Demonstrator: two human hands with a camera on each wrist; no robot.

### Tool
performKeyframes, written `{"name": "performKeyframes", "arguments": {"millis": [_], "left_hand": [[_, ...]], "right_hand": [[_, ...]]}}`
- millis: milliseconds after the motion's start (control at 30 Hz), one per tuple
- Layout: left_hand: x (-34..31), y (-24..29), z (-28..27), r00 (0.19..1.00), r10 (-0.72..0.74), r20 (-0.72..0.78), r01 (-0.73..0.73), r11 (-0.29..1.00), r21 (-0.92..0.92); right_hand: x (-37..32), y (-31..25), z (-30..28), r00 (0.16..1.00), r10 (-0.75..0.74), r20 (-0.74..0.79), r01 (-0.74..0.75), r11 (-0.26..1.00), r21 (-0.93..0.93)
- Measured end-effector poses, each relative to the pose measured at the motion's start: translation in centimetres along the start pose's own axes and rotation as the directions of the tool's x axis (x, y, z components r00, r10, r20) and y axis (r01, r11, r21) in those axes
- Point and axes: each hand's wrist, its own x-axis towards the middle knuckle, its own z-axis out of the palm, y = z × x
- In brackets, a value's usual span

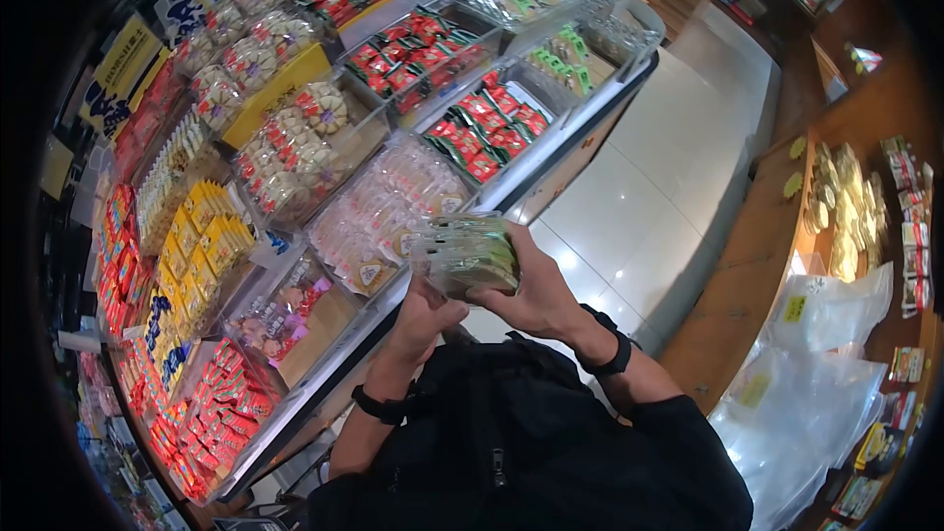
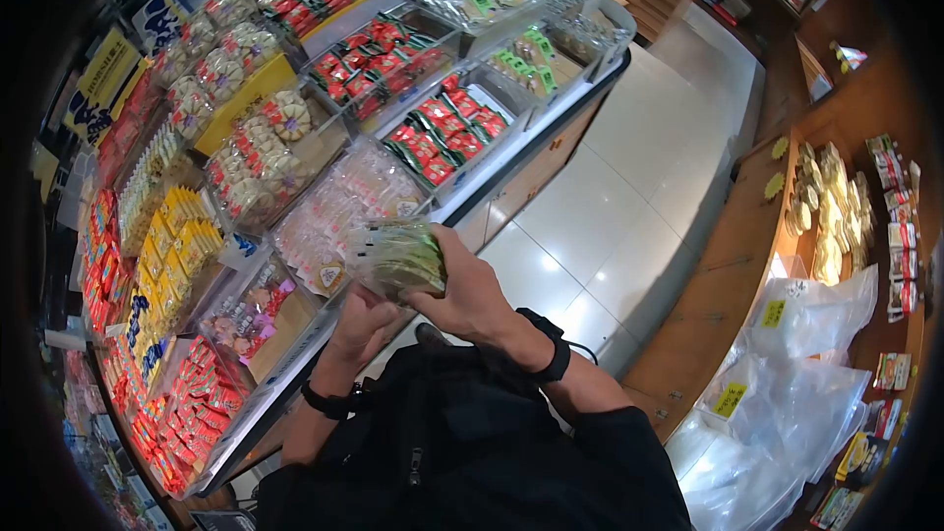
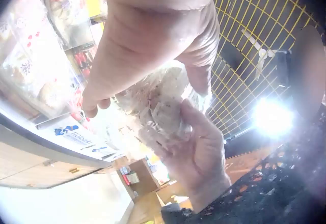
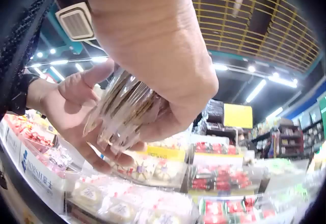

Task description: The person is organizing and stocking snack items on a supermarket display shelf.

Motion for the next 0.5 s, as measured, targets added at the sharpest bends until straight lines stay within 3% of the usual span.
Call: {"name": "performKeyframes", "arguments": {"millis": [67, 133, 167, 233, 300, 333, 367, 400, 467, 500], "left_hand": [[0.3, 0.4, -1.3, 0.983, -0.112, -0.147, 0.093, 0.987, -0.128], [0.3, 1.0, -2.7, 0.961, -0.154, -0.231, 0.111, 0.976, -0.189], [0.2, 1.3, -3.9, 0.973, -0.191, -0.131, 0.142, 0.939, -0.314], [-0.1, 2.7, -5.7, 0.97, -0.228, 0.081, 0.235, 0.808, -0.54], [-0.7, 3.4, -5.7, 0.975, -0.223, 0.002, 0.189, 0.825, -0.532], [-1.0, 3.7, -6.0, 0.966, -0.257, -0.018, 0.206, 0.81, -0.549], [-1.1, 3.9, -6.2, 0.956, -0.291, -0.036, 0.221, 0.794, -0.567], [-1.2, 3.6, -6.0, 0.978, -0.158, 0.136, 0.208, 0.683, -0.7], [-0.9, 2.7, -6.7, 0.967, -0.15, 0.204, 0.253, 0.617, -0.745], [-0.5, 2.5, -6.9, 0.961, -0.138, 0.24, 0.275, 0.586, -0.763]], "right_hand": [[1.1, -2.4, 0.7, 0.992, 0.086, 0.094, -0.073, 0.988, -0.135], [1.8, -2.5, 1.7, 0.978, -0.166, 0.129, 0.18, 0.978, -0.102], [2.1, -2.4, 2.0, 0.948, -0.286, 0.143, 0.299, 0.951, -0.082], [3.0, -2.3, 2.1, 0.929, -0.229, 0.29, 0.179, 0.965, 0.189], [4.1, -2.6, 1.8, 0.89, -0.161, 0.426, -0.01, 0.928, 0.372], [4.5, -2.3, 1.9, 0.895, -0.191, 0.404, 0.01, 0.912, 0.41], [5.1, -2.5, 1.7, 0.915, -0.232, 0.33, 0.134, 0.946, 0.294], [5.7, -2.8, 1.5, 0.936, -0.236, 0.262, 0.176, 0.957, 0.232], [6.8, -3.2, 0.9, 0.956, -0.252, 0.152, 0.237, 0.965, 0.109], [7.6, -2.9, 0.3, 0.955, -0.243, 0.168, 0.243, 0.97, 0.022]]}}
